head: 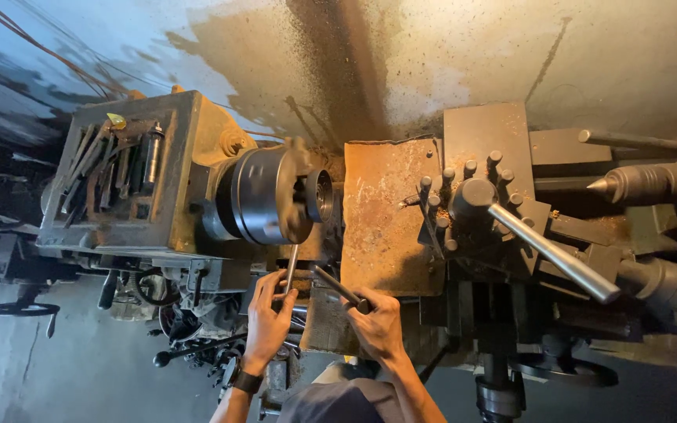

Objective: Using a metal lathe to machine a cylindrical metal component in a workshop.

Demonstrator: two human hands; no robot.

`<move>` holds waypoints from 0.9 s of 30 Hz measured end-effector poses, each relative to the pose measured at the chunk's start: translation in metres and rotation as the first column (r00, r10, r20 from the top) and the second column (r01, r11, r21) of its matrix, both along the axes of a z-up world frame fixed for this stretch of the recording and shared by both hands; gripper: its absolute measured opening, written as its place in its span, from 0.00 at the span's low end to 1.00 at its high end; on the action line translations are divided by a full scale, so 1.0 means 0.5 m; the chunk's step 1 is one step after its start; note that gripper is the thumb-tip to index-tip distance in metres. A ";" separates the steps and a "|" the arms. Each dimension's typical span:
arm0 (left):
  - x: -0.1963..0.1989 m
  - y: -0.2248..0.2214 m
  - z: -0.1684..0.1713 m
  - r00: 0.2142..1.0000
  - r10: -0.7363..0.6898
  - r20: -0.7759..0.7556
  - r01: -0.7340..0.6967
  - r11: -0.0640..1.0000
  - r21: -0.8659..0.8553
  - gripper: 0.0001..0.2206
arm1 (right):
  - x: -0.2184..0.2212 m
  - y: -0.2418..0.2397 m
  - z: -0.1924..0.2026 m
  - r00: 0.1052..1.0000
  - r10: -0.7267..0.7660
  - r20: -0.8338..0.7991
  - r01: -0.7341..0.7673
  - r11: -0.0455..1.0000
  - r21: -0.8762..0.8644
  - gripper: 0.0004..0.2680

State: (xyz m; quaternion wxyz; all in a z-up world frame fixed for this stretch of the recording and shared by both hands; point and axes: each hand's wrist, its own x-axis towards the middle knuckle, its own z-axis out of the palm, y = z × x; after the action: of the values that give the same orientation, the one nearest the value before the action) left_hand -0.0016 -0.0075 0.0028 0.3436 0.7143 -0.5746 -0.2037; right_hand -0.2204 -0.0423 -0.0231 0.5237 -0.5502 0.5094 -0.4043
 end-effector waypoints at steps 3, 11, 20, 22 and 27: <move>0.001 -0.011 0.012 1.000 0.005 -0.022 -0.005 1.000 -0.009 0.18 | 0.005 0.002 -0.003 0.999 -0.013 0.036 0.012 1.000 0.003 0.06; 0.072 -0.097 0.041 0.964 -0.049 0.261 0.106 0.972 -0.209 0.18 | 0.042 0.032 0.025 0.961 -0.262 0.085 0.258 0.964 0.059 0.08; 0.115 -0.317 0.057 0.595 -0.352 0.723 0.539 0.841 -0.034 0.31 | 0.175 -0.088 -0.090 0.833 -0.205 0.513 -0.051 0.896 0.441 0.04; 0.121 -0.339 0.056 0.559 -0.430 0.709 0.552 0.831 0.069 0.33 | 0.223 -0.111 -0.092 0.857 -0.246 0.453 0.026 0.898 0.439 0.03; 0.133 -0.348 0.028 0.604 -0.447 0.660 0.545 0.836 0.067 0.31 | 0.287 -0.136 -0.090 0.774 -0.311 0.551 0.033 0.890 0.455 0.03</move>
State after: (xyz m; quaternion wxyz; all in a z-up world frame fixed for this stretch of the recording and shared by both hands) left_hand 0.0649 -0.1817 0.0167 0.1008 0.5246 -0.8453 0.0114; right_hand -0.0768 -0.1101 -0.0680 0.7250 -0.2139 0.4367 -0.4879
